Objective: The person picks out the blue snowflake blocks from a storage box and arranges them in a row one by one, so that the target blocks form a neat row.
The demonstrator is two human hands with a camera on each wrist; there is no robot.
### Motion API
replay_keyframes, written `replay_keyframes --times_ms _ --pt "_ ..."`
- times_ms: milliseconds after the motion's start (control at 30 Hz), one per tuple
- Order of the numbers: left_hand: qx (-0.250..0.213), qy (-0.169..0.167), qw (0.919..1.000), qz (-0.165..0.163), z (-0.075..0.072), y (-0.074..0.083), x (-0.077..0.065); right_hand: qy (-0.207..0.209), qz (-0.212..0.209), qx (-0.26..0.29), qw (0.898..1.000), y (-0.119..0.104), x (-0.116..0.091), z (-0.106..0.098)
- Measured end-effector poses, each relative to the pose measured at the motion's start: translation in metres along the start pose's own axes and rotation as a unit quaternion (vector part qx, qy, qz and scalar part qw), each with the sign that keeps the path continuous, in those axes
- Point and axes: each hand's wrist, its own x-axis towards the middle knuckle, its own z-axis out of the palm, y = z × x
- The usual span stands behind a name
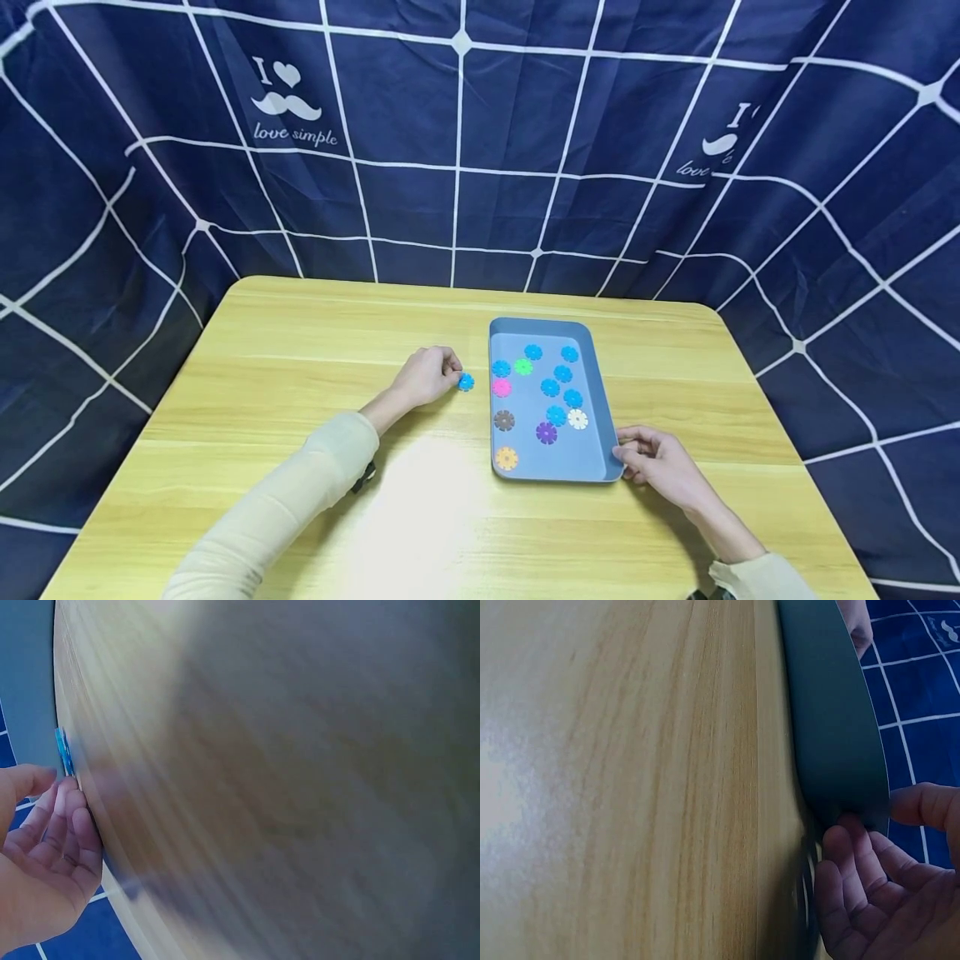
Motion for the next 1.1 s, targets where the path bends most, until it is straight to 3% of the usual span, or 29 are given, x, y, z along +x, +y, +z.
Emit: replay_keyframes --times_ms 200,500,700,933,1100 --pt "-0.016 0.001 0.9998 0.007 -0.002 0.002 0.000 0.003 0.005 -0.006 1.000 -0.001 0.000 0.000" --pt "-0.017 -0.004 0.9979 0.063 -0.005 0.013 0.008 0.004 0.006 -0.010 1.000 -0.002 0.000 0.001" --pt "0.031 0.001 0.9945 0.099 -0.004 0.024 0.017 0.003 0.002 -0.005 1.000 -0.002 0.000 0.001" --pt "0.090 0.007 0.9800 0.178 -0.003 0.037 0.026 0.011 0.000 -0.013 1.000 0.000 0.000 0.002" --pt "0.141 -0.010 0.9702 0.196 0.000 0.039 0.034 0.011 -0.004 -0.014 1.000 0.001 0.001 0.003"
